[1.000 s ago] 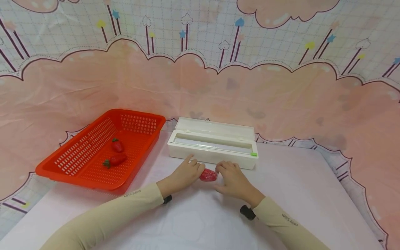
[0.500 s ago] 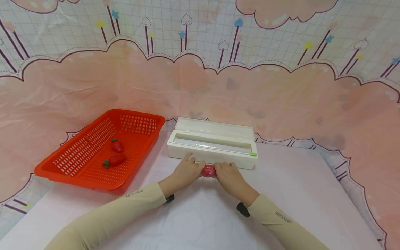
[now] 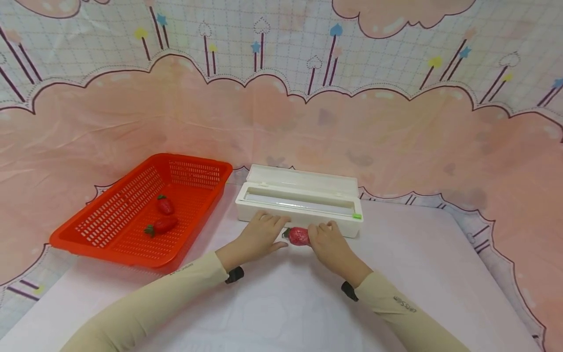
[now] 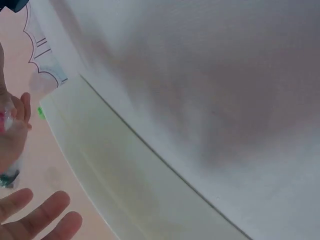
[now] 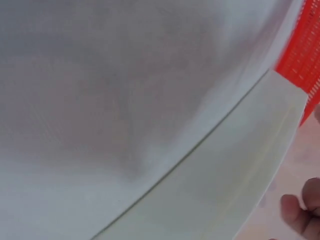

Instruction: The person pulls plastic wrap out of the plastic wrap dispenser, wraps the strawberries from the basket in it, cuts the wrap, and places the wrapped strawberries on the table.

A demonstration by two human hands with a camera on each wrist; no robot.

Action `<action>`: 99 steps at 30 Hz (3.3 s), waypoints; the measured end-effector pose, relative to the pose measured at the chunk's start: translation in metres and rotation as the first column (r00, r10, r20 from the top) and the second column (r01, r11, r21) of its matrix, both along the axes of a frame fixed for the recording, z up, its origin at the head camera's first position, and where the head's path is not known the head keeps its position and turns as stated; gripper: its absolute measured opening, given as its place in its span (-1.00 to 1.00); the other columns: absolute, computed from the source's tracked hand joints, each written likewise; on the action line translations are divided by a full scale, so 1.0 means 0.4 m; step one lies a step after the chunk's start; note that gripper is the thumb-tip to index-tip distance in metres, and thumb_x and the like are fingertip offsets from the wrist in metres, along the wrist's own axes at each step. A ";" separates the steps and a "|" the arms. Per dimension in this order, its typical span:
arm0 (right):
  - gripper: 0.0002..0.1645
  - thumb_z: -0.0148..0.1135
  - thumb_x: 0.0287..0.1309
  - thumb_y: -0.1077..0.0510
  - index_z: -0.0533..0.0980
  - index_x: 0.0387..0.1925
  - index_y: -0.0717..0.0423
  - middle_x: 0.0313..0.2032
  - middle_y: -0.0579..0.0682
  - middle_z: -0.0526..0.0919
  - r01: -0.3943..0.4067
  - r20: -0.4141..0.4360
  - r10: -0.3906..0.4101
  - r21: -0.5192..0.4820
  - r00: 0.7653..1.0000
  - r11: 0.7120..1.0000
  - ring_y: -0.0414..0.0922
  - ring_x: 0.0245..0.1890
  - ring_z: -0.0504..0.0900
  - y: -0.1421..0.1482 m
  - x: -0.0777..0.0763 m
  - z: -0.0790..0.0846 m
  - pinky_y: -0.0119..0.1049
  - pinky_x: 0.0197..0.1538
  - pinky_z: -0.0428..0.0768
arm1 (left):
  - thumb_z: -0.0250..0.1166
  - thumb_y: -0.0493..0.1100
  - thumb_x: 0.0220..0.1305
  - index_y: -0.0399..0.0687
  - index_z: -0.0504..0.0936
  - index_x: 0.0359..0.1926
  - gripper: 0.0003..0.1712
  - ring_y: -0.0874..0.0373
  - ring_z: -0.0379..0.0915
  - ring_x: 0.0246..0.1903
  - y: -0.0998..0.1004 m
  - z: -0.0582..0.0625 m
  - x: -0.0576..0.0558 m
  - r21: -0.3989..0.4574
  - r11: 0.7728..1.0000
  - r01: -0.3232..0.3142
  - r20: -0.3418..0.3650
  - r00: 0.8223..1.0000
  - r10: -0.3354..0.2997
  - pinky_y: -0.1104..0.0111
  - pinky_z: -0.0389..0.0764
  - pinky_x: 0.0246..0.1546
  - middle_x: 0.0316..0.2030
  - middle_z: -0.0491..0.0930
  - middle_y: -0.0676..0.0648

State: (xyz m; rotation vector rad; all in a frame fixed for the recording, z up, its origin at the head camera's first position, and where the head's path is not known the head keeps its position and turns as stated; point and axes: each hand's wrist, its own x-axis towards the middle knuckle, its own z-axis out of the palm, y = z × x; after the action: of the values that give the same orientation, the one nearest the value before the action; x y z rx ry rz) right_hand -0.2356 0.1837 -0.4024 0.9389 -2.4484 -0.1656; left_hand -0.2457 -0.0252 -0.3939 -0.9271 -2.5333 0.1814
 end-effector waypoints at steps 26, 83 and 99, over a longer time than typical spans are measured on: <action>-0.56 0.41 -0.07 0.14 0.34 -0.30 0.24 -0.52 0.00 0.52 -0.093 -0.132 0.096 0.028 0.987 0.995 -0.10 -0.47 0.54 -0.019 0.009 0.009 -0.20 -0.21 0.47 | 0.30 0.26 0.06 -0.01 0.47 -0.17 -0.49 0.17 0.54 -0.21 0.025 0.011 0.015 0.018 0.994 0.110 -0.131 0.986 -0.107 0.28 0.46 -0.02 -0.30 0.64 0.08; -0.67 0.37 -0.01 0.18 0.35 -0.40 0.20 -0.58 0.08 0.62 0.127 0.072 -0.126 -0.006 0.989 0.992 -0.09 -0.53 0.56 0.095 0.048 0.044 -0.19 -0.30 0.43 | 0.22 -0.04 0.25 0.06 0.56 -0.37 -0.88 0.26 0.53 -0.47 0.141 -0.015 -0.011 -0.041 0.998 0.052 -0.245 0.968 -0.060 0.42 0.41 -0.23 -0.53 0.65 0.12; -0.44 0.15 0.13 -0.19 0.44 -0.22 0.28 -0.34 0.15 0.64 0.078 0.022 -0.075 -0.129 0.997 0.989 0.04 -0.30 0.60 0.271 0.071 0.051 -0.03 -0.15 0.51 | 0.12 0.27 0.24 0.05 0.42 -0.01 -0.51 0.25 0.50 -0.18 0.309 0.003 -0.021 0.035 0.977 0.212 -0.095 0.974 -0.208 0.43 0.48 -0.13 -0.19 0.57 0.11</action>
State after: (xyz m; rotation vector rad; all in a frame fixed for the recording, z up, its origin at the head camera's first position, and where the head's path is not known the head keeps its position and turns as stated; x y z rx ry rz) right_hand -0.2072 0.2920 -0.3819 0.7943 -2.4795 -0.0246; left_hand -0.2542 0.0984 -0.3927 -1.1343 -2.3280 0.0988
